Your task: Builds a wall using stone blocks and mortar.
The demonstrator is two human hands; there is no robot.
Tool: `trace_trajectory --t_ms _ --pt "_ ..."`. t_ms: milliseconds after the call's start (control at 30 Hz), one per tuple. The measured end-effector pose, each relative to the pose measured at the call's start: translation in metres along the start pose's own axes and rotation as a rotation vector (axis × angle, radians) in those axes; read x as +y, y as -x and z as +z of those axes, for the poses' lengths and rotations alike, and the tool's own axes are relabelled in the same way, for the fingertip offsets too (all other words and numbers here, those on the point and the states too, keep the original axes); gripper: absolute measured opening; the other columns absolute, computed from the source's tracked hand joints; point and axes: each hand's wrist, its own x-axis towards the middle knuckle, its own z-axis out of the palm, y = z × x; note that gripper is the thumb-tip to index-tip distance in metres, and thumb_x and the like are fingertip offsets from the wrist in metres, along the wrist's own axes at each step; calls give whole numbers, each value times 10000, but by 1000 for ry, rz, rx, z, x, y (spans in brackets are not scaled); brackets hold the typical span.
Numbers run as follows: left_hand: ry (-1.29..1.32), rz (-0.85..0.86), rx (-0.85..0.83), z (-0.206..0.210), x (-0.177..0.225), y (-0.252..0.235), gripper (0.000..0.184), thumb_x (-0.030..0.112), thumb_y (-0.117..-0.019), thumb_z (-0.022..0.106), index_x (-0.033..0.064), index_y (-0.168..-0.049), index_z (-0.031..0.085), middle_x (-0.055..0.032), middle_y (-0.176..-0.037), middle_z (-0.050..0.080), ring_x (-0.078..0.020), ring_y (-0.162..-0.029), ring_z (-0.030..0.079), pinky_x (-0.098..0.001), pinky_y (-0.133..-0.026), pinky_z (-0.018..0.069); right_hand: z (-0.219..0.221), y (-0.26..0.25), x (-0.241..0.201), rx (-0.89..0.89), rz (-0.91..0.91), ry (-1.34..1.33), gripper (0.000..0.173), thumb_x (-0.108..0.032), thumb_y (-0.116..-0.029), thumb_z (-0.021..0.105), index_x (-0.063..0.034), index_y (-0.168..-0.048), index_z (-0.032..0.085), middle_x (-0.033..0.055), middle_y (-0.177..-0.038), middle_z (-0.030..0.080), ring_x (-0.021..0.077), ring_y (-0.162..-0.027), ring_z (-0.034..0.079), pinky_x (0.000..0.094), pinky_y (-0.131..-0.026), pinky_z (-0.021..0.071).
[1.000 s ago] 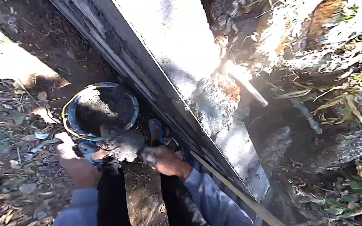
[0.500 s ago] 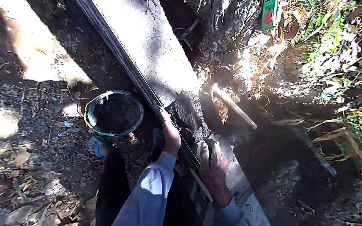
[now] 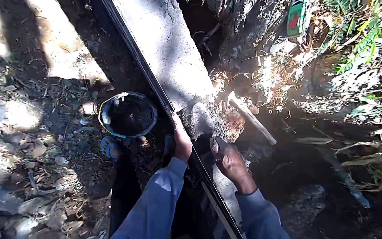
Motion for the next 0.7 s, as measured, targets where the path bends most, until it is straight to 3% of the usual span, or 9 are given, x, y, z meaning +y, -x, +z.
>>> trace_trajectory --t_ms 100,267,367,433,533,600,700 --pt "24 9 -9 -3 1 2 674 474 -1097 91 74 -1638 128 -116 -1701 157 -143 -1564 155 -345 -1279 142 -14 2 -1 6 6 162 512 -412 -1106 288 -48 -1092 649 173 -827 671 370 -862 699 572 -753 532" --pt "50 5 -17 -5 3 -1 713 528 -1081 73 88 -1632 174 -96 -1682 233 -135 -1543 224 -345 -1271 192 -15 33 16 157 -223 373 488 -400 -1076 357 -59 -933 675 143 -730 667 358 -717 717 532 -596 553" --pt "73 13 -22 -3 4 1 696 504 -1084 70 84 -1633 152 -97 -1687 211 -131 -1547 204 -330 -1269 175 -16 14 16 104 -277 432 475 -371 -1093 377 -21 -1045 695 189 -841 711 390 -807 735 554 -664 570" --pt "77 9 -11 -2 2 -1 689 501 -1089 76 89 -1635 156 -93 -1684 225 -128 -1541 223 -331 -1265 195 -21 -5 7 108 -291 455 465 -364 -1096 372 -25 -1053 686 188 -848 704 388 -809 730 549 -659 567" --pt "72 -10 13 -1 2 1 671 498 -1092 96 103 -1624 201 -81 -1666 264 -114 -1522 254 -324 -1243 235 -30 -17 -4 160 -217 466 439 -353 -1096 395 -32 -1006 680 181 -790 679 390 -771 719 546 -621 554" --pt "62 9 -3 -2 1 1 676 482 -1093 88 82 -1635 142 -97 -1692 191 -122 -1550 186 -329 -1271 165 -37 -20 -8 123 -122 455 434 -360 -1105 384 -41 -991 655 183 -786 678 398 -800 719 555 -643 550" --pt "48 10 7 -2 1 2 669 476 -1097 101 78 -1632 154 -101 -1690 195 -132 -1553 185 -335 -1274 156 -40 -19 -5 94 -48 406 454 -377 -1110 362 -44 -985 643 184 -780 671 403 -829 713 566 -675 540"
